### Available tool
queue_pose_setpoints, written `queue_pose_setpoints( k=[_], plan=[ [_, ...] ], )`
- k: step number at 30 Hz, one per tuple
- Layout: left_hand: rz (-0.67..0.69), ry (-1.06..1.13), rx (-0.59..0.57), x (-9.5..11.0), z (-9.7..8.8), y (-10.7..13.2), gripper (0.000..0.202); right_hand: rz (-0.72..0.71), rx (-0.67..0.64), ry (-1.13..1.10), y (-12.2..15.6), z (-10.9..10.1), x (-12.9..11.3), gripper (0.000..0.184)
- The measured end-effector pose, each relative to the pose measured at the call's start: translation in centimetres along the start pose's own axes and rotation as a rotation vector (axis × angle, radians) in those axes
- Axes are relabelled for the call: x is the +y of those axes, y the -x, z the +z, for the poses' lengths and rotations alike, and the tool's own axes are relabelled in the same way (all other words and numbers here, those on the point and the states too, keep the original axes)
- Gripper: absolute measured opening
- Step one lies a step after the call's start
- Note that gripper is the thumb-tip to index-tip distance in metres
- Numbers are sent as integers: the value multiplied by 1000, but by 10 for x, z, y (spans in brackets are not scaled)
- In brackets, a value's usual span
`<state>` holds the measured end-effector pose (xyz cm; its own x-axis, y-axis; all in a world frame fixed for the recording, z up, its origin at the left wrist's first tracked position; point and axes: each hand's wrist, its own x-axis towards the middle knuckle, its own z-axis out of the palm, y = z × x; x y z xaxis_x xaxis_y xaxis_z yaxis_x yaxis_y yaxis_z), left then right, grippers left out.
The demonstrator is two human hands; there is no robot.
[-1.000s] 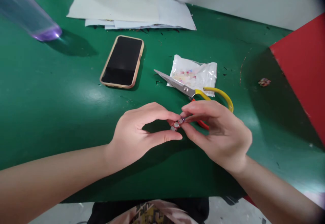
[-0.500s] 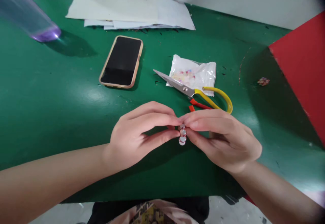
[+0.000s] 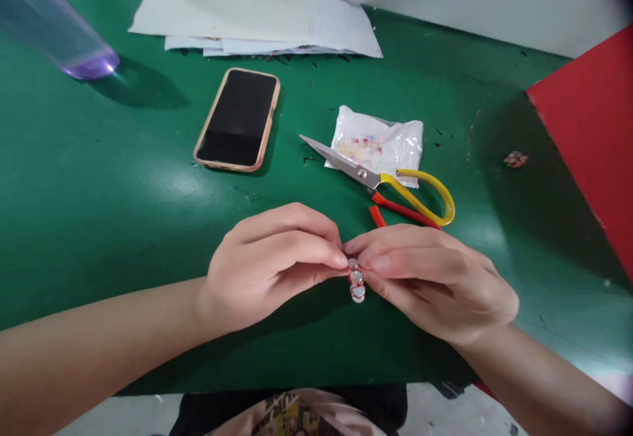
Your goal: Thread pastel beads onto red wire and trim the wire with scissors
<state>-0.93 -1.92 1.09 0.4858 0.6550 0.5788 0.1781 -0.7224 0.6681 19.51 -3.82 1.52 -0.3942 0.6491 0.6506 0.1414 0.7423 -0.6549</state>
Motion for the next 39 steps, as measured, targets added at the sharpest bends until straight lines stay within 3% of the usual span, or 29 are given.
queue_pose_setpoints(
  k=[33,39],
  plan=[
    [53,119,-4,-7,4,3,10,21,74,-73,1,5,1,23],
    [-39,68,38,-4,6,3,9,85,115,-16,3,10,4,27]
  ],
)
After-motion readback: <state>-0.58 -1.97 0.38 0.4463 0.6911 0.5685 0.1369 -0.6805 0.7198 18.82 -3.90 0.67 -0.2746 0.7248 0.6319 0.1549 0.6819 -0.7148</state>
